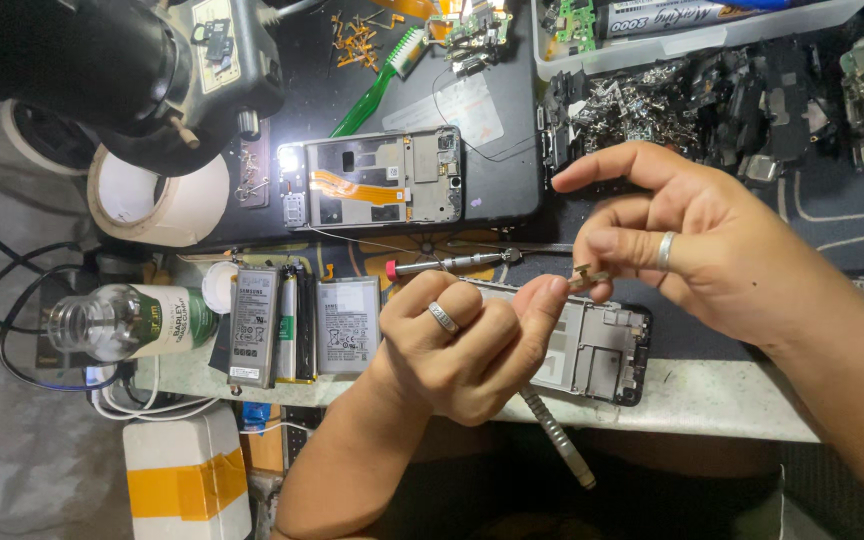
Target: The person uses a screwdriver to remove screws from a disassembled smartphone and then uses tweezers to lift and remove a small internal component. The removed parts are placed on the workbench.
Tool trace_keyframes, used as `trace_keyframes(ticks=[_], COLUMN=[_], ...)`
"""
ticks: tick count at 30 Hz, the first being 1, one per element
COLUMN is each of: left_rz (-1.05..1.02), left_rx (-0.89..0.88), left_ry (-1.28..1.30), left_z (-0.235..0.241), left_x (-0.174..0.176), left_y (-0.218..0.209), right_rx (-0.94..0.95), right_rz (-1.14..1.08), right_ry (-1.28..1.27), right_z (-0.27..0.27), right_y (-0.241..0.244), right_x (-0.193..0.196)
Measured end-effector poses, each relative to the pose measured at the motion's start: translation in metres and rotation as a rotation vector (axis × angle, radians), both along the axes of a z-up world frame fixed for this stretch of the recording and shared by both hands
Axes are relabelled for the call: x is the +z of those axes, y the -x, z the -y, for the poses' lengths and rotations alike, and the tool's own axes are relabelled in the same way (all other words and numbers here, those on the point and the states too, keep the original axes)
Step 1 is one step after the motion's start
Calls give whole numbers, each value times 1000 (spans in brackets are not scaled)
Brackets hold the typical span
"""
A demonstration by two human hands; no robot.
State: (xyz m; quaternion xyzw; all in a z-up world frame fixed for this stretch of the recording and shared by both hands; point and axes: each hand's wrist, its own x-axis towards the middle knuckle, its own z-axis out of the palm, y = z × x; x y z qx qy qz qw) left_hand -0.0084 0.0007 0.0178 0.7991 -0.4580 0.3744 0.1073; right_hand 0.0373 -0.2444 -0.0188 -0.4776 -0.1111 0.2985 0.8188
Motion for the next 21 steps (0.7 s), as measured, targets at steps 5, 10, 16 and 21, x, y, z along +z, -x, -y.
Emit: trace_keyframes(ticks=[5, 10, 16, 21], left_rz=[7, -8, -15, -26], left_rx=[2, -7, 0, 1], left_ry=[3, 3, 6, 10], left_z=[-1, -1, 1, 1], left_x=[0, 0, -2, -1], left_y=[0, 0, -1, -1], right_rx=[-3, 3, 14, 6], right_rz=[-21, -23, -32, -29], right_ry=[63, 86, 91, 82], right_z=[0, 0, 1, 1], right_y=[-1, -1, -2, -3], right_x=[-3, -5, -8, -7])
